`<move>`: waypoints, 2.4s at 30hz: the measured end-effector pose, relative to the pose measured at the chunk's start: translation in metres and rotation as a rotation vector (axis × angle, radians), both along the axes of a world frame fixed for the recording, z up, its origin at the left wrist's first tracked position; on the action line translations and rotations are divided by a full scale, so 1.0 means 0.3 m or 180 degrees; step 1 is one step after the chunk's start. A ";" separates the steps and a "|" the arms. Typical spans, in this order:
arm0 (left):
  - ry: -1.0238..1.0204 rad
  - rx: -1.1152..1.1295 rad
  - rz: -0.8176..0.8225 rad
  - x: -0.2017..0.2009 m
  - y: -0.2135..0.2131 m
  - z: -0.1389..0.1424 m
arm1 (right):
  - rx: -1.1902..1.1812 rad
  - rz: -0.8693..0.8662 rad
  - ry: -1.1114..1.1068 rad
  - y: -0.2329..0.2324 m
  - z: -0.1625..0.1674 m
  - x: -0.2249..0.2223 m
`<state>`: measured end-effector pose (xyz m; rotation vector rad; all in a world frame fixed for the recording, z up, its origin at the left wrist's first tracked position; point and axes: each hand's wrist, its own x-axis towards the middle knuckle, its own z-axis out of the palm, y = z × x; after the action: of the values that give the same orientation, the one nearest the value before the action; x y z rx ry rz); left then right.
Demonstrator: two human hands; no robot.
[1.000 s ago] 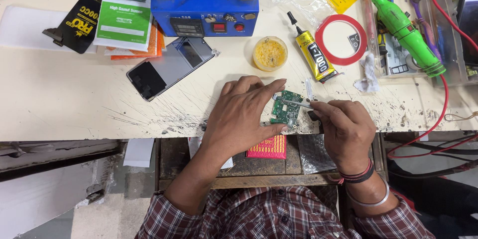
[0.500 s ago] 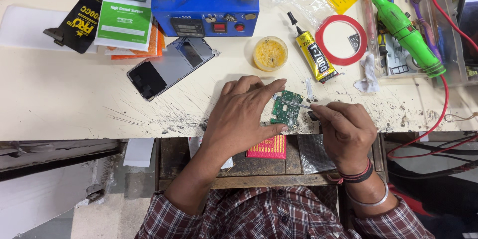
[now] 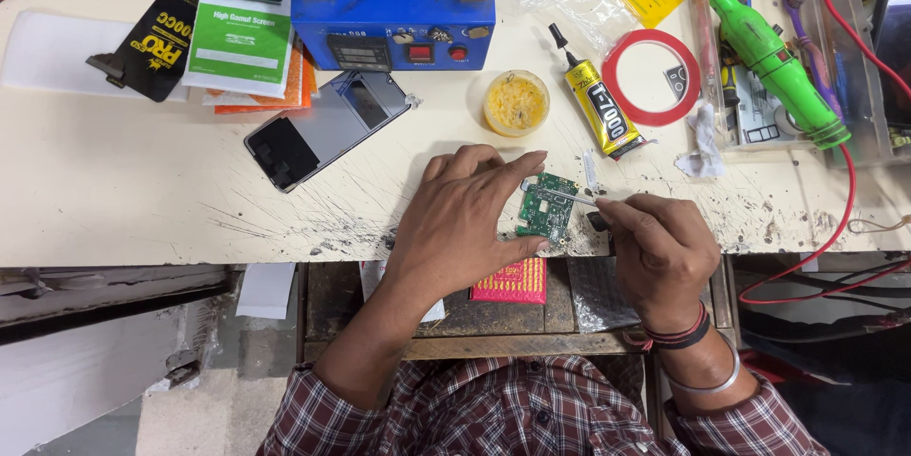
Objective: The person works on a phone motherboard at a cluttered repair bench. They hold the board steady, use tweezers to pick at components, apply a hot air gun to the board for an extended period, and then use a soldering iron on the board's contacts.
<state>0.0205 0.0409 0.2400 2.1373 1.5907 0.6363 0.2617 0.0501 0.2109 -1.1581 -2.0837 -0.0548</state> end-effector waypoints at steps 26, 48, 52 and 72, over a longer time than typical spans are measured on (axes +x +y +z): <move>-0.0052 -0.0062 -0.0011 0.000 -0.004 0.004 | -0.0019 0.0044 0.0035 -0.003 -0.006 0.003; 0.0004 -0.0192 0.0001 0.001 -0.005 0.008 | -0.0576 -0.0076 0.0128 -0.030 0.066 0.023; -0.0074 0.0032 0.0022 -0.001 -0.012 -0.001 | -0.0635 -0.0188 0.0001 -0.039 0.075 0.034; 0.0025 -0.0178 0.0153 -0.009 -0.015 0.012 | 0.0031 -0.0965 -0.0822 0.015 0.064 0.163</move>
<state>0.0177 0.0365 0.2435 2.0694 1.6491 0.5923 0.3107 0.0547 0.2302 -1.5195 -2.1033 -0.3754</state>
